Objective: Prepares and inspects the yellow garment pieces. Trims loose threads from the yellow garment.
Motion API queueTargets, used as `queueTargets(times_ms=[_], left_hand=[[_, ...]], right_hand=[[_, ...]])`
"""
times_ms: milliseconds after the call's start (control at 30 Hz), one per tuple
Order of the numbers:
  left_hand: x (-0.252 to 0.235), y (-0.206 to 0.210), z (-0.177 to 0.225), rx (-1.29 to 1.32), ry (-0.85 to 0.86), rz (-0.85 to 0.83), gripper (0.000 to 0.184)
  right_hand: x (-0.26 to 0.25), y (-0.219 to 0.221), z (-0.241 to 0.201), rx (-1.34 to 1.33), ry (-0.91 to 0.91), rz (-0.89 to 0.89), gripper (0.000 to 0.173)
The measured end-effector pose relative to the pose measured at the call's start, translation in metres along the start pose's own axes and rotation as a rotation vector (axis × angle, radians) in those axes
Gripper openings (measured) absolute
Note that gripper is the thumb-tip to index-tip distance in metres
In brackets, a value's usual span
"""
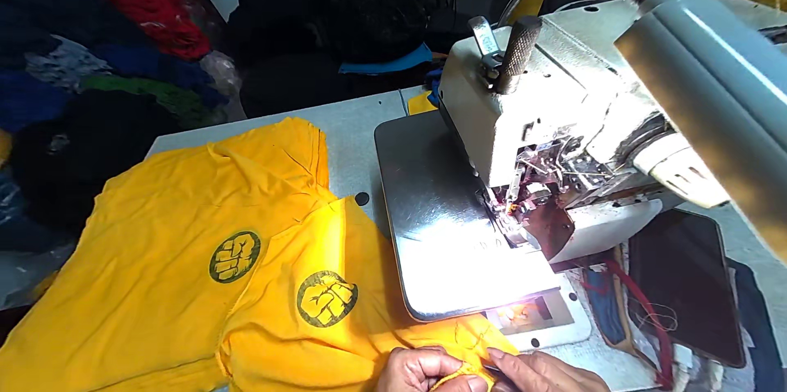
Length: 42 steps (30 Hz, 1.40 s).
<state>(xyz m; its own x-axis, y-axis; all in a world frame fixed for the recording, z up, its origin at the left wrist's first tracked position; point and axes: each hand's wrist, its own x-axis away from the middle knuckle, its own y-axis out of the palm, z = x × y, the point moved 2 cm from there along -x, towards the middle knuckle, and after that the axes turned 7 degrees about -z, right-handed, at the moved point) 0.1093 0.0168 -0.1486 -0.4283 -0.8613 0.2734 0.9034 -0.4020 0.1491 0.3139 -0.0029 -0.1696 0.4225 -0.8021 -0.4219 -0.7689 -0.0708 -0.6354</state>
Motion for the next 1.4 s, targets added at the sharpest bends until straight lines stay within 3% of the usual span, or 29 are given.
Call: queueTargets(times_ms=[367, 767, 900, 1033, 1133, 1200, 1300, 1400], left_hand=[[0.0, -0.001, -0.002, -0.005, 0.042, -0.018, 0.009], [-0.001, -0.003, -0.002, -0.03, 0.025, -0.049, 0.007], [-0.001, -0.003, -0.001, -0.02, 0.018, -0.042, 0.007], [0.0, -0.003, 0.0, 0.013, 0.004, -0.028, 0.008], [0.0, -0.002, 0.001, 0.03, 0.004, -0.037, 0.008], [0.0, -0.001, 0.002, 0.026, 0.007, -0.036, 0.008], [0.001, -0.001, 0.002, 0.003, -0.002, 0.007, 0.008], [0.0, -0.001, 0.001, 0.001, -0.01, 0.03, 0.008]], right_hand=[[-0.006, -0.009, -0.005, 0.029, 0.049, -0.061, 0.024], [-0.004, -0.003, 0.0, -0.003, -0.051, -0.094, 0.023], [-0.003, -0.008, -0.002, -0.113, 0.089, 0.026, 0.026], [-0.003, -0.019, -0.004, -0.26, 0.292, -0.123, 0.041], [-0.004, -0.021, -0.005, -0.293, 0.338, -0.225, 0.019], [-0.006, -0.021, -0.007, -0.295, 0.377, -0.182, 0.02], [-0.007, -0.021, -0.011, -0.166, 0.371, -0.12, 0.047], [-0.002, -0.02, -0.012, -0.086, 0.24, -0.134, 0.033]])
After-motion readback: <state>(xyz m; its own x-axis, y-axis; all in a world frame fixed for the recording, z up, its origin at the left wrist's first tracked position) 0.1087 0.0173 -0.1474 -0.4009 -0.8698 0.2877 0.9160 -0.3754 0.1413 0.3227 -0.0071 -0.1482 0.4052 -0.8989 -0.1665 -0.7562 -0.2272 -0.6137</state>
